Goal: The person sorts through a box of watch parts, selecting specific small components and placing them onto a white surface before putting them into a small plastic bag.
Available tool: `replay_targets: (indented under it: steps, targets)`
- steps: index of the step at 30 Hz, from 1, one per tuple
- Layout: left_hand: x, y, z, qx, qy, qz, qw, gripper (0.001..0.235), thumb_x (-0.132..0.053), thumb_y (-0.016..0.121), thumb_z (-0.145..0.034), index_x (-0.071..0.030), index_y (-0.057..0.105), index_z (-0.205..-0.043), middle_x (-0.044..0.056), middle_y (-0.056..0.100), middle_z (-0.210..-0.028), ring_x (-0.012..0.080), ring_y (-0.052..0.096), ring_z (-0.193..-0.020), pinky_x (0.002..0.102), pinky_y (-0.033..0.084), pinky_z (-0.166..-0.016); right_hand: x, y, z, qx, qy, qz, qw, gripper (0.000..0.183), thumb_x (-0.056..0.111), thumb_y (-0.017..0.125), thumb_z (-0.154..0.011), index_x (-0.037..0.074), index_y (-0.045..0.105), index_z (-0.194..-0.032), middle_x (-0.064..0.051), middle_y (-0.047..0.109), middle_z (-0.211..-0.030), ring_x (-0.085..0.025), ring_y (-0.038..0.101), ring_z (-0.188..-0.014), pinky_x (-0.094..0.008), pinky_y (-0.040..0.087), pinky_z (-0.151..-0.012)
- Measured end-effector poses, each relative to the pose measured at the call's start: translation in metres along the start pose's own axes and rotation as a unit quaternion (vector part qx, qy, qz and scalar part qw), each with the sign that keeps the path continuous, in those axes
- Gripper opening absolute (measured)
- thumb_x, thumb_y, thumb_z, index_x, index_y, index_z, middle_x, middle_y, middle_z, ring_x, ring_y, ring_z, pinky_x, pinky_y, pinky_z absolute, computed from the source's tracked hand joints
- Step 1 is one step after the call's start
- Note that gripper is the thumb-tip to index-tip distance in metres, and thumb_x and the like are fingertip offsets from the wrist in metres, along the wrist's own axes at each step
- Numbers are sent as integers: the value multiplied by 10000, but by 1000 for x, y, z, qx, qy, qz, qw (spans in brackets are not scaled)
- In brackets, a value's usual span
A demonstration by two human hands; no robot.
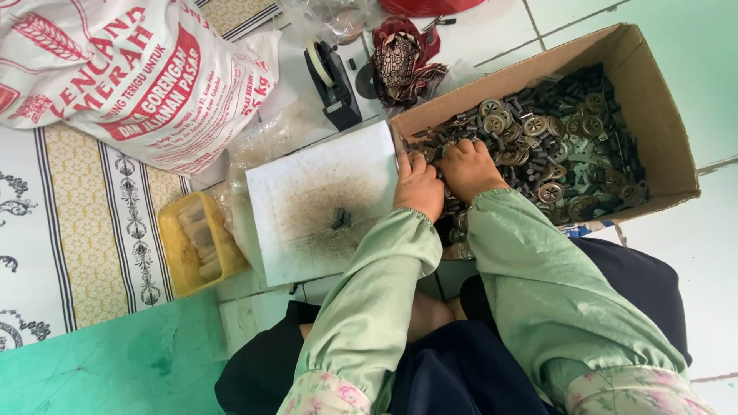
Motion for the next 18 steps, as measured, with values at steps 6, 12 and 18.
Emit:
replay_targets:
  steps: [6,12,18]
  targets:
    - [-3,-3,8,-60,-7,5,998,298,-141,568,-996,-119,702,-1261,110,512,-1511,414,136,-1557,720,-90,-1259,-12,18,15,52,-8,0,999,168,327,726,-836,210,679,-725,-6,613,-836,-242,566,-933,-432,452,-888]
    - [4,-18,67,-128,-15,172,977,474,-81,478,-1032,-127,465,-1503,171,462,-1513,422,122,-1569,759,-95,-1243,-18,-67,-3,112,49,-32,992,262,398,642,-1029,207,762,-896,11,664,-930,-214,617,-1037,-407,478,-982]
    - [42,19,189,-269,-31,263,926,386,-263,578,-1006,-147,597,-1374,184,526,-1425,467,272,-1507,782,13,-1177,26,-133,-21,127,73,-134,980,258,461,730,-979,222,791,-1054,20,706,-1088,-195,631,-1170,-379,497,-1013]
Point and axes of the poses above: each hand's wrist, its own z-axis away from the middle knuckle, its own y-axis out of the palm, x = y × z, the point moved 5 cm from there along -z, towards the middle knuckle
